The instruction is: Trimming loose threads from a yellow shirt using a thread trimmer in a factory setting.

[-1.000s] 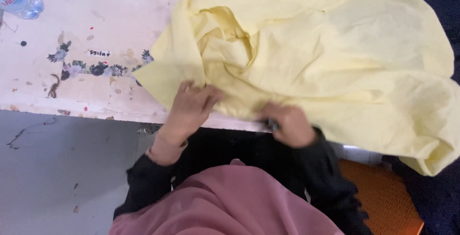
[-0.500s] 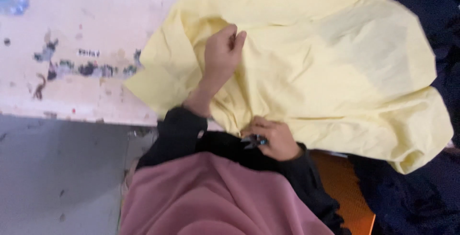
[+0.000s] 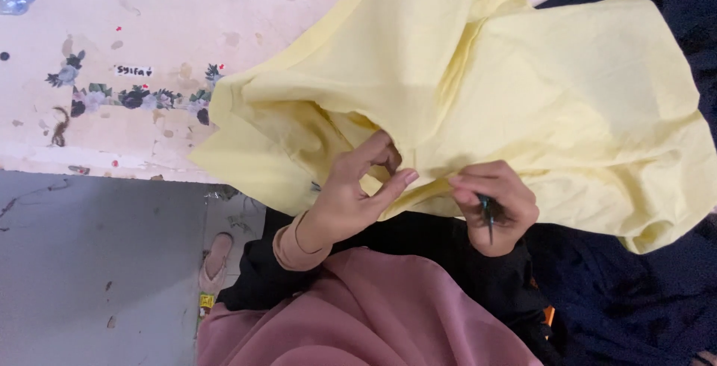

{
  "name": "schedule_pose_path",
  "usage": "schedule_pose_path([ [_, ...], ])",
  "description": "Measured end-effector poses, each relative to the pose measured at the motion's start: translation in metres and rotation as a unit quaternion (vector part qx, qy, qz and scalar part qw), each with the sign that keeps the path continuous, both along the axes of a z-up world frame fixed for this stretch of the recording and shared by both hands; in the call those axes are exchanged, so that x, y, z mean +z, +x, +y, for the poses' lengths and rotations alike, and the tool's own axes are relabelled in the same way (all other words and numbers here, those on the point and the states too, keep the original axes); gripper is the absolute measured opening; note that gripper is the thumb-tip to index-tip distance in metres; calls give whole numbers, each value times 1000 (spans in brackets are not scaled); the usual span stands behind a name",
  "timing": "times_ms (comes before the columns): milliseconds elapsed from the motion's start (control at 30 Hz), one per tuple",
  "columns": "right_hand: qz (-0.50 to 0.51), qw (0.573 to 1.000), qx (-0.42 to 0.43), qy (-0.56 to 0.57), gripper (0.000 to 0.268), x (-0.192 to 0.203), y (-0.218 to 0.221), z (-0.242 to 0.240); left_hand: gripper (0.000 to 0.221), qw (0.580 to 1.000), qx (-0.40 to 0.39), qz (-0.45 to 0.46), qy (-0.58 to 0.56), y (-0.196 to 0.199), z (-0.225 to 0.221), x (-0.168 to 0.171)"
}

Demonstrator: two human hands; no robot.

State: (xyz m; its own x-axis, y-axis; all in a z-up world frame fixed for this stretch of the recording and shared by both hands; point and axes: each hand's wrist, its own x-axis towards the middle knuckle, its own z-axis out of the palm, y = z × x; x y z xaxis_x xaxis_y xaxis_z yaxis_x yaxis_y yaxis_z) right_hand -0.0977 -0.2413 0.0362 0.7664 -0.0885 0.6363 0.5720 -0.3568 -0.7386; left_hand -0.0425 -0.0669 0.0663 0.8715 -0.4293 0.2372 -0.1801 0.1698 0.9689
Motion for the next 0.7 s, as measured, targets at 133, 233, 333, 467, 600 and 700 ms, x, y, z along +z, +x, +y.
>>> schedule_pose_path([
  [133, 43, 999, -29, 18, 38, 21, 7, 23, 12, 995, 23, -89, 40, -7, -1, -5],
  [233, 92, 994, -66, 13, 36, 20, 10, 35, 8, 972, 12, -202, 118, -7, 0, -1],
  [333, 106, 987, -121, 12, 22, 17, 18, 38, 18, 934, 19, -289, 211, -9, 1, -10],
  [467, 61, 984, -147, 75, 26, 8, 16, 29, 33, 860, 84, -351, 361, -7, 6, -42],
  [600, -63, 964, -242, 92, 21, 5, 29, -9, 13, 753, 160, -446, 456, 1, 23, -71],
  [700, -85, 966, -240, 49, 23, 4, 30, -25, 6, 713, 252, -558, 343, -5, 42, -57],
])
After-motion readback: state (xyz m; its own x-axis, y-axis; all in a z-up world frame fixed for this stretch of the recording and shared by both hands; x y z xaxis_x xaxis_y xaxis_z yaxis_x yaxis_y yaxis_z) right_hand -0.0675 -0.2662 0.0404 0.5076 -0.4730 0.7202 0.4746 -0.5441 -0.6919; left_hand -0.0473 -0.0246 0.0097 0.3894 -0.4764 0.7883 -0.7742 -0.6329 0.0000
